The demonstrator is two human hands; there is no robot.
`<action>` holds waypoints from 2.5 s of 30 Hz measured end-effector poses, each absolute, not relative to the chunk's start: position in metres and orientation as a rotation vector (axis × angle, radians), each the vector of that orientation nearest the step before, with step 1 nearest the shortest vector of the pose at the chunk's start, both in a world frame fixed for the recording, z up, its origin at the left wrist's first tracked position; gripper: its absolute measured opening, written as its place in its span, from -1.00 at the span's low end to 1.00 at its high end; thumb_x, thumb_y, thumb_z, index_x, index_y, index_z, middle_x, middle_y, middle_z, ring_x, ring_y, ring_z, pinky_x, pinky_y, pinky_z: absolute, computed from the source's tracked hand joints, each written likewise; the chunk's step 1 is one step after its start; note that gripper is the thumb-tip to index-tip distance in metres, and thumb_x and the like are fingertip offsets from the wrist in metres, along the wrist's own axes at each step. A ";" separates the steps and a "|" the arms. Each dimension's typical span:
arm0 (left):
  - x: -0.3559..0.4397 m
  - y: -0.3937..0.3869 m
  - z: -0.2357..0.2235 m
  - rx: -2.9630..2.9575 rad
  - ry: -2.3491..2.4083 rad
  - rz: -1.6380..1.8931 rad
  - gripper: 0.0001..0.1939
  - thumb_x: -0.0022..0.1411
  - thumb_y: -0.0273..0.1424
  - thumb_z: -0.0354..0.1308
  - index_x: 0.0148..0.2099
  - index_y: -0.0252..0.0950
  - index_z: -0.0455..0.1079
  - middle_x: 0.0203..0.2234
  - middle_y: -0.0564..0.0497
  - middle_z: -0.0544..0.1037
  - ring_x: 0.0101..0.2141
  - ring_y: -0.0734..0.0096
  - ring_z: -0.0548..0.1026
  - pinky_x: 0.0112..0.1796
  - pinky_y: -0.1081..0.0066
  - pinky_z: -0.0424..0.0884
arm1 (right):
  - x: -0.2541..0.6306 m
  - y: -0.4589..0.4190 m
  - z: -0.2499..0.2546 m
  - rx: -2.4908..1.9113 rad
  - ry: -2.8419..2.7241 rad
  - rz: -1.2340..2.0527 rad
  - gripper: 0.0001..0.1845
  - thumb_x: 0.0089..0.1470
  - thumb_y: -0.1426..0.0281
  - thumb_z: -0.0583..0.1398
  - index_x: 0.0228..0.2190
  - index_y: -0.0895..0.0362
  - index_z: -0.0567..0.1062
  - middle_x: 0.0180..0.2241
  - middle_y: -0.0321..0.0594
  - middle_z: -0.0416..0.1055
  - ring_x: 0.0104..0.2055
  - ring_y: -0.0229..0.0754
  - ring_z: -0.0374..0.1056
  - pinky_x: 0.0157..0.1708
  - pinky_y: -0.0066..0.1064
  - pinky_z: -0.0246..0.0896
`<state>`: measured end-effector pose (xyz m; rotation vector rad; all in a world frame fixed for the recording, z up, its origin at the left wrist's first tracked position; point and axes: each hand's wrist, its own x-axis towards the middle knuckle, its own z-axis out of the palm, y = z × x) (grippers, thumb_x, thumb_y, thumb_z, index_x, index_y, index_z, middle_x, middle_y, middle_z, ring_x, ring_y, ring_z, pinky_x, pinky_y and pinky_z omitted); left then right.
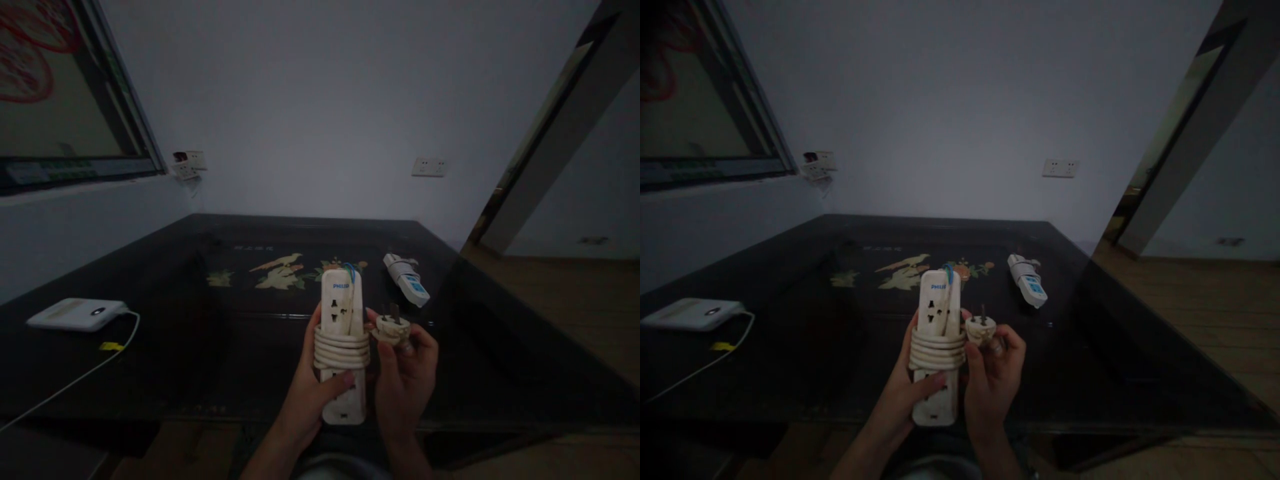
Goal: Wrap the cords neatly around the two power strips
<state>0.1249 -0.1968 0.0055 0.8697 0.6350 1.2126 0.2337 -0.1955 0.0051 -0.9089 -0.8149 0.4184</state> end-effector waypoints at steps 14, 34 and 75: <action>0.130 -0.198 0.007 0.706 0.675 1.288 0.11 -0.16 -0.43 0.43 0.34 0.07 -0.10 0.24 -0.07 0.23 -0.04 0.10 0.48 -0.14 0.21 0.53 | 0.245 -0.186 0.003 -0.999 -0.746 0.558 -0.73 0.05 0.27 0.24 -0.25 0.17 0.39 -0.31 -0.11 0.58 -0.25 -0.09 0.53 -0.23 -0.27 0.42; 0.115 -0.199 0.015 0.616 0.562 1.122 0.10 -0.12 -0.57 0.40 0.34 0.08 -0.09 0.17 -0.09 0.33 -0.08 0.10 0.49 -0.22 0.22 0.54 | 0.259 -0.176 0.037 -1.014 -1.441 0.112 -0.84 0.19 0.45 0.10 -0.23 0.08 0.48 -0.31 -0.24 0.54 -0.29 -0.23 0.48 -0.31 -0.47 0.38; 0.106 -0.206 0.019 0.698 0.587 1.006 0.00 -0.10 -0.53 0.40 0.31 0.06 0.04 0.15 -0.10 0.33 -0.11 0.09 0.48 -0.22 0.21 0.52 | 0.286 -0.189 0.080 -1.060 -2.017 0.369 -0.78 0.19 0.37 0.13 -0.27 0.06 0.59 -0.39 -0.24 0.55 -0.37 -0.21 0.45 -0.39 -0.43 0.34</action>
